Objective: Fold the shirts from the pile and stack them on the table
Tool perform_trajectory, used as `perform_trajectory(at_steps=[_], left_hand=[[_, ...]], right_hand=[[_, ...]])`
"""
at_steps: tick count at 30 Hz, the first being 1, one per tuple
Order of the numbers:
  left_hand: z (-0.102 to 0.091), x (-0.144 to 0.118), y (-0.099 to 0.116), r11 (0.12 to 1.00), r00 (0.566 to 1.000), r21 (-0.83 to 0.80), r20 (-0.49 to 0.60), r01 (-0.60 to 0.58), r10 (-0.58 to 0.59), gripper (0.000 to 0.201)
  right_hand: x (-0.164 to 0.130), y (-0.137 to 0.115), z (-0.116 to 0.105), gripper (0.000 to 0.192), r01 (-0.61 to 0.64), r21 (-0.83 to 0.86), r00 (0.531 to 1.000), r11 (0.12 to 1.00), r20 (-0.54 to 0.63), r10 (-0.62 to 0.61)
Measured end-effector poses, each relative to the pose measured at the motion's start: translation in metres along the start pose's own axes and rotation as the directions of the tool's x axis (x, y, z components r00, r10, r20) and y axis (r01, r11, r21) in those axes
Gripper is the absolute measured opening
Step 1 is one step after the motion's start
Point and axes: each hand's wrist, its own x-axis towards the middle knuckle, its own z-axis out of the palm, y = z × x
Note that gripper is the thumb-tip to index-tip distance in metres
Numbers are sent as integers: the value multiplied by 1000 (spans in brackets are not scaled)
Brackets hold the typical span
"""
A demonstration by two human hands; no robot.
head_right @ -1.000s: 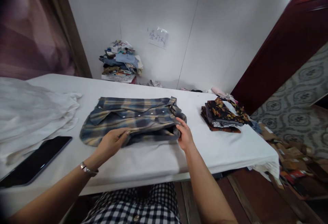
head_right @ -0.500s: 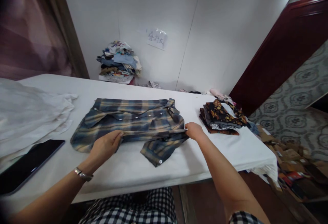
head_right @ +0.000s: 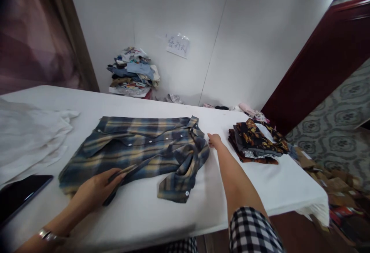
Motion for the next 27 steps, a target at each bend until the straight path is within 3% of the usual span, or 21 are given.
perform_trajectory(at_steps=[4, 7, 9, 12, 15, 18, 22, 25, 27], left_hand=[[10, -3, -10, 999, 999, -33, -42, -10, 9, 55], [17, 1, -13, 997, 994, -20, -85, -73, 71, 45], [17, 6, -8, 993, 992, -65, -86, -103, 97, 39], [17, 13, 13, 964, 974, -148, -84, -223, 212, 36], [25, 18, 37, 913, 924, -142, -54, -382, 378, 34], [35, 16, 47, 906, 906, 1, -14, -424, 423, 37], [37, 0, 40, 913, 921, 141, -11, -384, 389, 52], [31, -16, 32, 910, 927, 192, -4, -368, 376, 60], [28, -24, 26, 910, 933, 234, -29, -341, 357, 63]], right_hand=[[28, -13, 43, 25, -28, -109, 1000, 994, -15, 26], [44, -20, 57, 18, 31, -153, 999, 988, -34, -37], [54, -21, 42, 14, 73, -183, 989, 980, -113, -95], [66, -11, -8, 19, 102, -253, 943, 962, -284, -174], [65, 12, -53, 25, 89, -307, 902, 948, -379, -207], [55, 38, -71, 33, 81, -325, 903, 942, -376, -207], [30, 59, -71, 42, 118, -342, 904, 932, -351, -243], [-12, 67, -58, 41, 281, -277, 895, 919, -270, -355], [-54, 72, -41, 44, 385, -110, 909, 916, -125, -397]])
